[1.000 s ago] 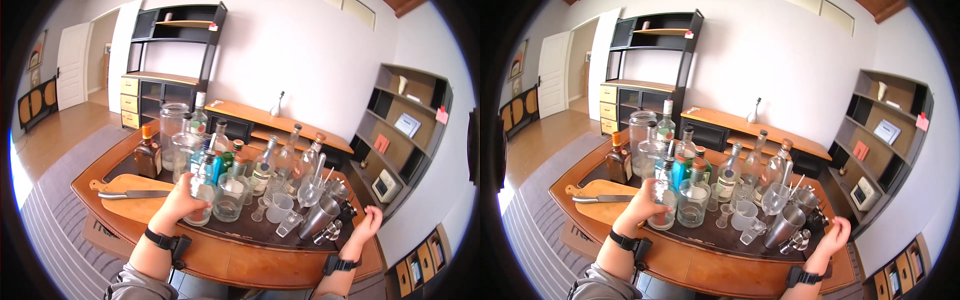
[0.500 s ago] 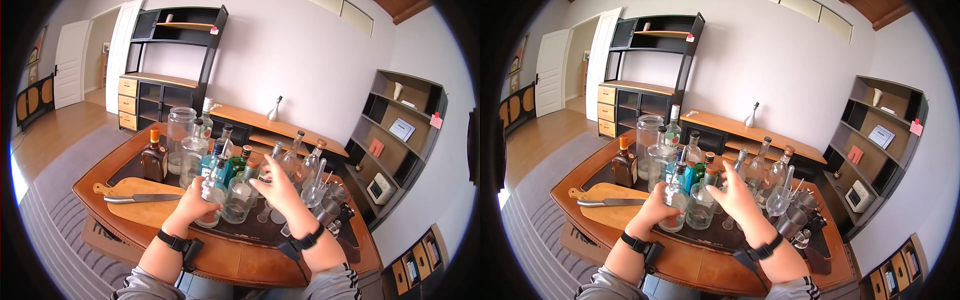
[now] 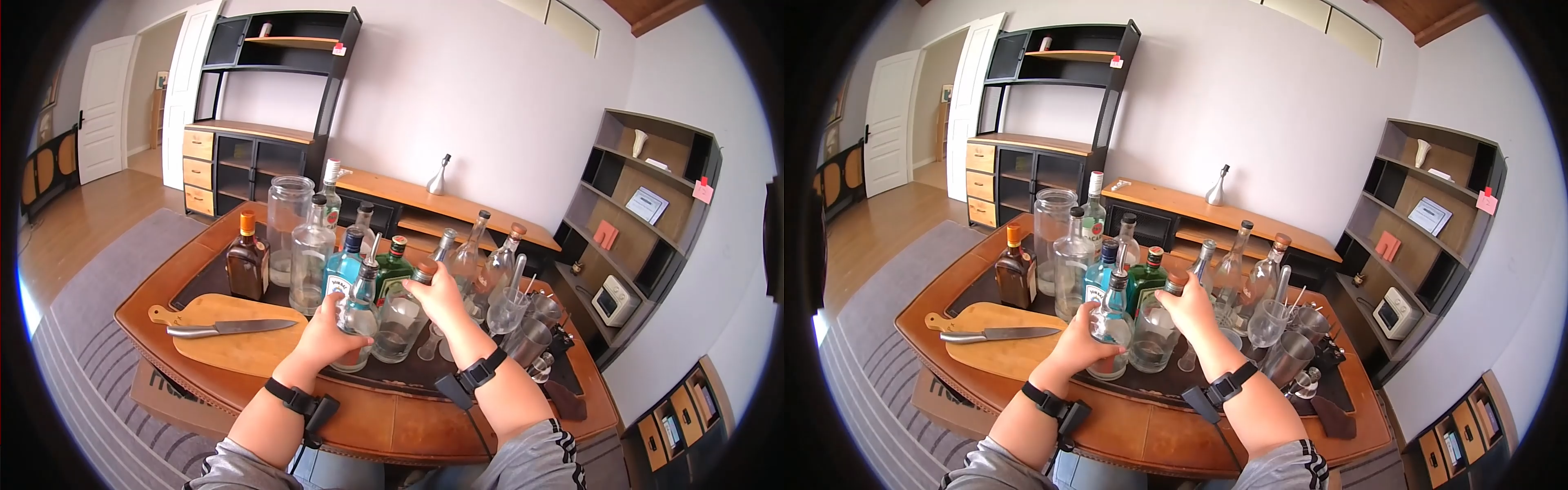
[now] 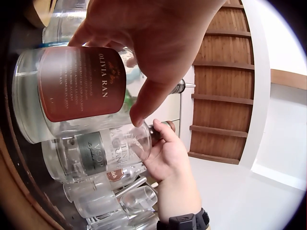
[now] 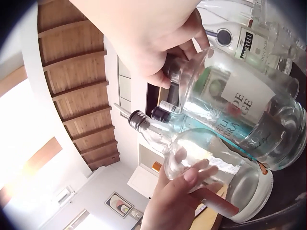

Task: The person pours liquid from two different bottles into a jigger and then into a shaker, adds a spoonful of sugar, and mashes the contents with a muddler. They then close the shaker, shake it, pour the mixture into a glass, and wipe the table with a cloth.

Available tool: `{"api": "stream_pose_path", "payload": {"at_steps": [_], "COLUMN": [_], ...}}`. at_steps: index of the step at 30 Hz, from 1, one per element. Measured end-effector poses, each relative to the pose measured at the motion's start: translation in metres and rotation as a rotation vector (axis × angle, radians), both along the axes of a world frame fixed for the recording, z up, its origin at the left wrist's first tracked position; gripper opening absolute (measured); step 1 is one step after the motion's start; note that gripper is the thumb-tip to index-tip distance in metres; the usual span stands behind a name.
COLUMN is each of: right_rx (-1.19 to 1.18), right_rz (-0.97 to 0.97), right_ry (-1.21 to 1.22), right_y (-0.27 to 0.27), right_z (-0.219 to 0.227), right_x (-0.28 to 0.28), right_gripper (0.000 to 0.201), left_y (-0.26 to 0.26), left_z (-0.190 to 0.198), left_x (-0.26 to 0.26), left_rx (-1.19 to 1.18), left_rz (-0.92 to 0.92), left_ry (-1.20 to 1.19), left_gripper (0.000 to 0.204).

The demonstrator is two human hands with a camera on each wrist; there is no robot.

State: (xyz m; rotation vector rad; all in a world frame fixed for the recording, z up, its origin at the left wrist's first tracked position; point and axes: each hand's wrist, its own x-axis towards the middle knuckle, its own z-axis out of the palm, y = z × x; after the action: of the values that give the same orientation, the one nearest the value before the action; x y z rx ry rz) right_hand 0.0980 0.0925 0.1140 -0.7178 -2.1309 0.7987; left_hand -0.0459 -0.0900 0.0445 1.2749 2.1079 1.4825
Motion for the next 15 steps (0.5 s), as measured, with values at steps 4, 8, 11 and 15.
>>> {"api": "stream_pose_path", "payload": {"at_steps": [4,8,11,15], "right_rx": [0.037,0.037,0.029,0.240], "right_rz": [-0.068,-0.070,-0.042,-0.069], "right_ry": [-0.098,-0.073,-0.056,0.116], "right_y": [0.010,0.008,0.012,-0.003], "right_z": [0.001,0.002,-0.005,-0.005], "right_x": [0.007,0.016,0.022,0.059], "right_gripper": [0.069,0.070,0.072,0.067], "left_y": [0.006,0.015,0.024,0.026], "left_z": [-0.007,-0.014,-0.024,-0.026], "left_x": [0.002,0.005,0.005,0.004], "left_rx": [0.039,0.072,0.104,0.106], "left_rz": [-0.035,-0.103,-0.144,-0.168], "left_ry": [0.002,-0.016,-0.014,-0.013], "left_gripper": [0.105,0.104,0.106,0.109]}}
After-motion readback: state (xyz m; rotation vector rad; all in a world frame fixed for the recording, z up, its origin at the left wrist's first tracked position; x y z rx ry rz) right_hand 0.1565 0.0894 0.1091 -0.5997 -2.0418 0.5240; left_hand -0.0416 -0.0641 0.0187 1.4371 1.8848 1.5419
